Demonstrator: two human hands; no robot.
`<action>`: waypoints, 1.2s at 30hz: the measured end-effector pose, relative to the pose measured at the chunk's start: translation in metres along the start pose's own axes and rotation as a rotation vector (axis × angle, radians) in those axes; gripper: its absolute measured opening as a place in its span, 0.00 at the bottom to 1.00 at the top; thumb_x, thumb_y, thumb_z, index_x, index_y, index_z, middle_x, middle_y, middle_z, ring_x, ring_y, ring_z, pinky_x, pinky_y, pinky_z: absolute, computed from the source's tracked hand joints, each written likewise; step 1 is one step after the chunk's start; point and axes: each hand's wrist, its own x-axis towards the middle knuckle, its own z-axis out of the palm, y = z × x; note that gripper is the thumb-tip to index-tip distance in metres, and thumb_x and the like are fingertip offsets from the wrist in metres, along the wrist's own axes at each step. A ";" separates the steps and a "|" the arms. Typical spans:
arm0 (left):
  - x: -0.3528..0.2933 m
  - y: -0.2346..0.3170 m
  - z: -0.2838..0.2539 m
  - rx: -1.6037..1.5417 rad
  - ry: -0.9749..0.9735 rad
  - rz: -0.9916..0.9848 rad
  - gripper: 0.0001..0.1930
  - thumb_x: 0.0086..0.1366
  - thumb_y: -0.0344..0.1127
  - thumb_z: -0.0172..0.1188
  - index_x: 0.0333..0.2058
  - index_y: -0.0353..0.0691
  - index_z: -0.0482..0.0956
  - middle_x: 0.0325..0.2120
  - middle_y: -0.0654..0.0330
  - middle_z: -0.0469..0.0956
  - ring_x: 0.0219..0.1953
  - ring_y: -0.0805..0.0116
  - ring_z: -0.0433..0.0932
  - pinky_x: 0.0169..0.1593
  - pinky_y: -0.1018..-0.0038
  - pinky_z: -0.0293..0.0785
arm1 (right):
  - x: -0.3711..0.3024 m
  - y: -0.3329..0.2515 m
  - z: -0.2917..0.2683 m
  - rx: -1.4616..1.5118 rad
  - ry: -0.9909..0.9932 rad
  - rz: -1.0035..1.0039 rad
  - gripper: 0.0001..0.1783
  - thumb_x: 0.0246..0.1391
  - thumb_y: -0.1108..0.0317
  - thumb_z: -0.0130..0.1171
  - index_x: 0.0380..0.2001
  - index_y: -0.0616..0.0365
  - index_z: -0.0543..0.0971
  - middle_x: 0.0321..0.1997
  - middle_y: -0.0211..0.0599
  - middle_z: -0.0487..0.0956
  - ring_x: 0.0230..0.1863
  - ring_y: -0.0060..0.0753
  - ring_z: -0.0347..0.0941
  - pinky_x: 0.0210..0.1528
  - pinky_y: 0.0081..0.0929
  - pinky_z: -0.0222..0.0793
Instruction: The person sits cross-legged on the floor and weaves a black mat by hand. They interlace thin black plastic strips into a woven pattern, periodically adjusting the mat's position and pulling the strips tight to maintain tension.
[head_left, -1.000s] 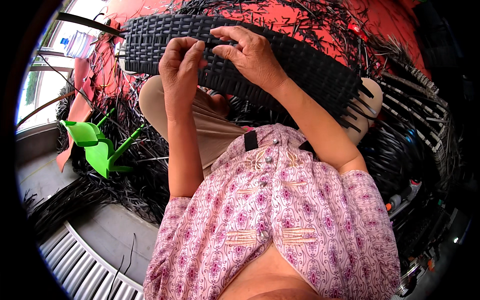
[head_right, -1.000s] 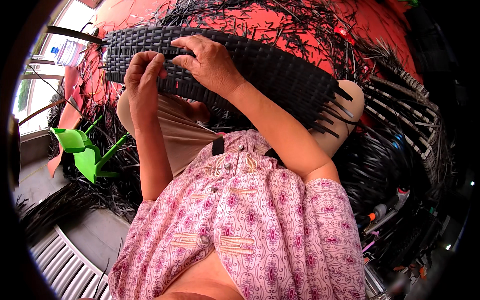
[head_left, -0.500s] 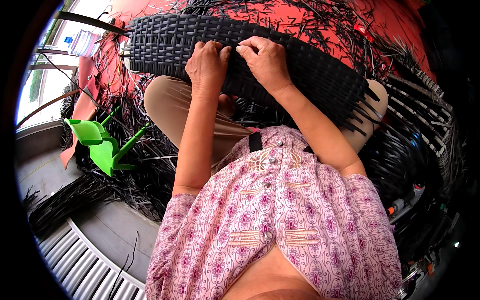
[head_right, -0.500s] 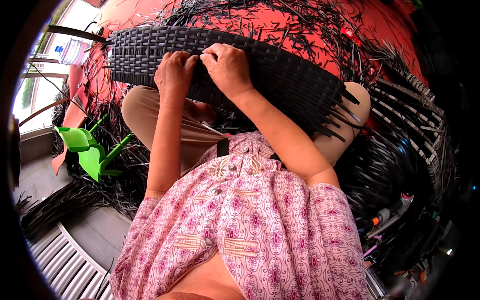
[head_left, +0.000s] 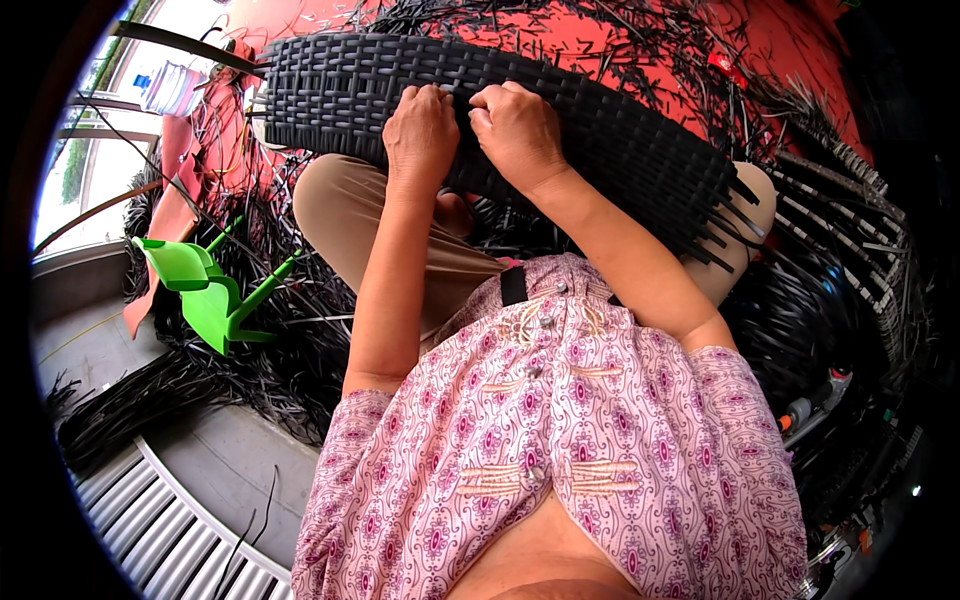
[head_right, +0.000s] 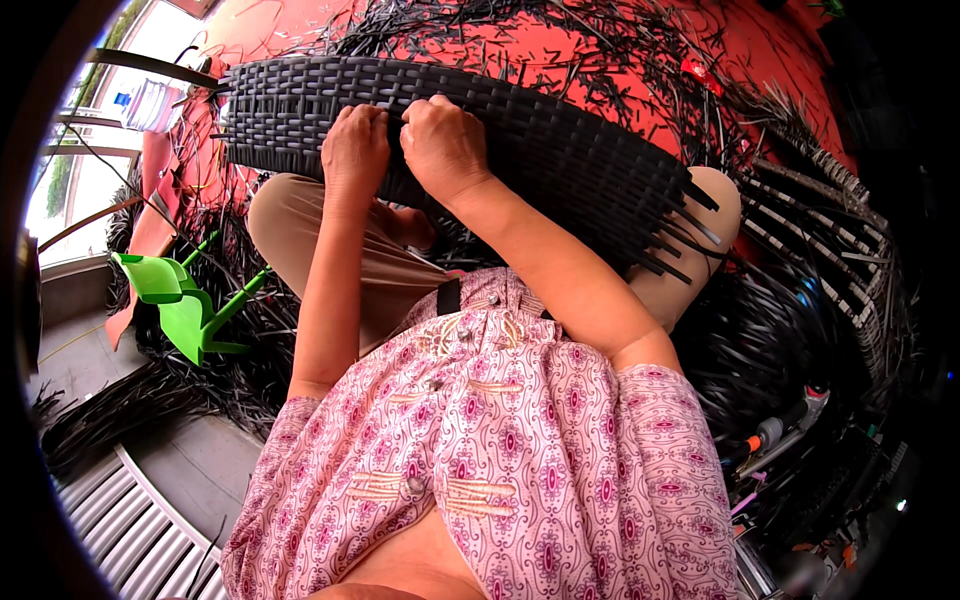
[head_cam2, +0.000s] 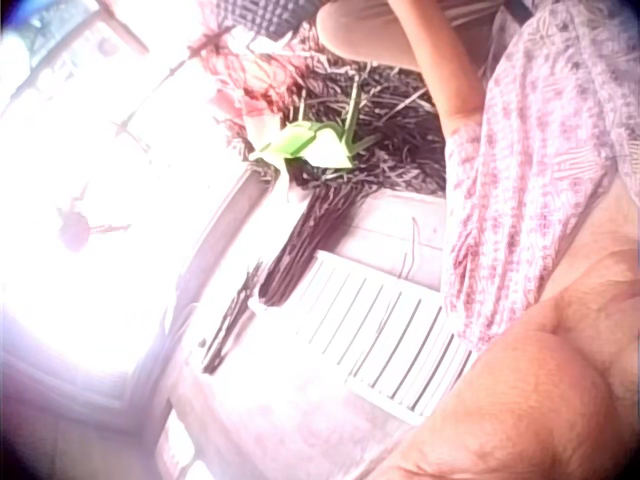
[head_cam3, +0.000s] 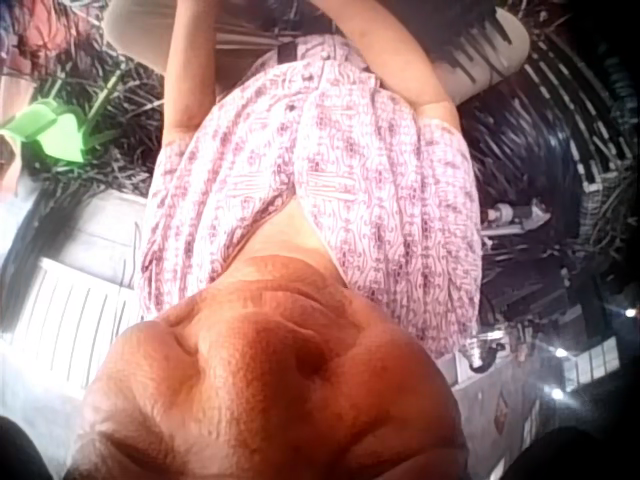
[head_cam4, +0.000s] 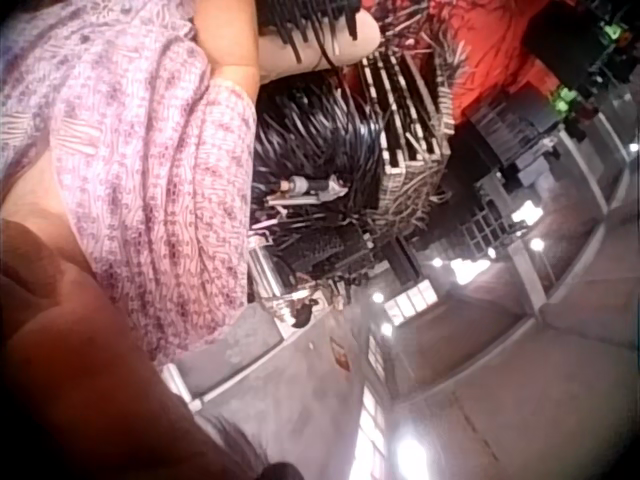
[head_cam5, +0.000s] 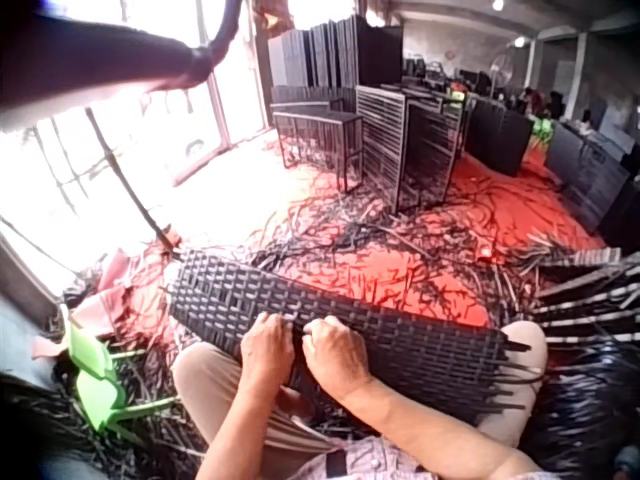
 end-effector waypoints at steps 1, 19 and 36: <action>0.000 -0.002 0.000 -0.019 0.001 -0.001 0.12 0.70 0.40 0.56 0.34 0.37 0.81 0.35 0.51 0.80 0.36 0.47 0.82 0.41 0.56 0.78 | 0.000 -0.003 0.000 -0.030 -0.019 0.003 0.07 0.53 0.66 0.64 0.34 0.56 0.86 0.36 0.43 0.83 0.37 0.50 0.82 0.42 0.43 0.79; -0.002 -0.004 -0.001 -0.124 -0.064 -0.078 0.12 0.68 0.40 0.59 0.42 0.41 0.86 0.35 0.51 0.81 0.39 0.49 0.82 0.45 0.58 0.78 | 0.017 -0.011 0.014 -0.166 -0.068 0.051 0.05 0.53 0.68 0.64 0.31 0.56 0.86 0.36 0.44 0.84 0.38 0.50 0.82 0.43 0.44 0.78; -0.003 -0.008 -0.007 -0.641 -0.017 -0.190 0.08 0.59 0.30 0.67 0.36 0.35 0.86 0.30 0.54 0.81 0.30 0.55 0.83 0.37 0.66 0.79 | 0.011 -0.010 0.021 -0.122 -0.006 0.037 0.04 0.55 0.69 0.63 0.31 0.58 0.83 0.34 0.46 0.83 0.36 0.53 0.82 0.41 0.47 0.79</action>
